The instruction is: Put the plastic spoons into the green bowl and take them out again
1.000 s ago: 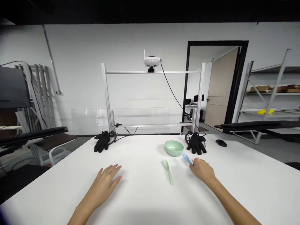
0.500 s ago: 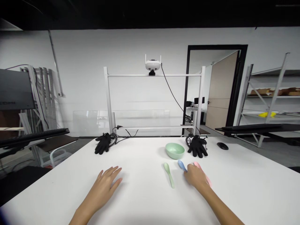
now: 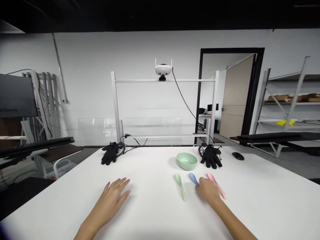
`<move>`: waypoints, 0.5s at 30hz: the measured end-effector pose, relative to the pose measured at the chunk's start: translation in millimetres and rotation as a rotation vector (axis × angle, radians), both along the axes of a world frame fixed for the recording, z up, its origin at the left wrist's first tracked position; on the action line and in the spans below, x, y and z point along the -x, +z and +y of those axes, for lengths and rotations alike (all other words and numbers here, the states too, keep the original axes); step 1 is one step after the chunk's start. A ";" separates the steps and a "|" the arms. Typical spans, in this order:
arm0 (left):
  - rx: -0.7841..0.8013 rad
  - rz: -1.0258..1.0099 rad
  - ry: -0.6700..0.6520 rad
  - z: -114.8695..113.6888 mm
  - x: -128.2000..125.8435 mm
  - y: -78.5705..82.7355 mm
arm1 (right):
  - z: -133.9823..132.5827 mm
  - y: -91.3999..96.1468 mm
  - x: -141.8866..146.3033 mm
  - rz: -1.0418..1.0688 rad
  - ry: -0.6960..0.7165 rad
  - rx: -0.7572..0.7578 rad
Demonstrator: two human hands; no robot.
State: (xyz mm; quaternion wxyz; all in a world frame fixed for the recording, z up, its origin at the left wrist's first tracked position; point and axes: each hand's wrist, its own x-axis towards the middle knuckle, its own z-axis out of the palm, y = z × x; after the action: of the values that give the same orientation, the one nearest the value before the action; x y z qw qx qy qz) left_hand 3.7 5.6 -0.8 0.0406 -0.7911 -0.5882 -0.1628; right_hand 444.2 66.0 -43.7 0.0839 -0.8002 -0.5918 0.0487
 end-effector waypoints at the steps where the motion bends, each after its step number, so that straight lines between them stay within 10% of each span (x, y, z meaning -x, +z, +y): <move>1: -0.001 -0.001 0.000 0.2 0.3 -0.2 | 0.9 -1.7 -0.8 0.002 -0.005 -0.004; 15: 0.014 0.013 0.007 0.9 -0.1 0.4 | -3.8 4.7 3.7 -0.013 -0.006 0.007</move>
State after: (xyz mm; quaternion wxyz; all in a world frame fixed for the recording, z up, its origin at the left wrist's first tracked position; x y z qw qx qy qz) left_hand 3.8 6.5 -0.4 0.0397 -0.7905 -0.5916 -0.1534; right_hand 440.5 62.2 -39.0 0.0775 -0.8025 -0.5899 0.0455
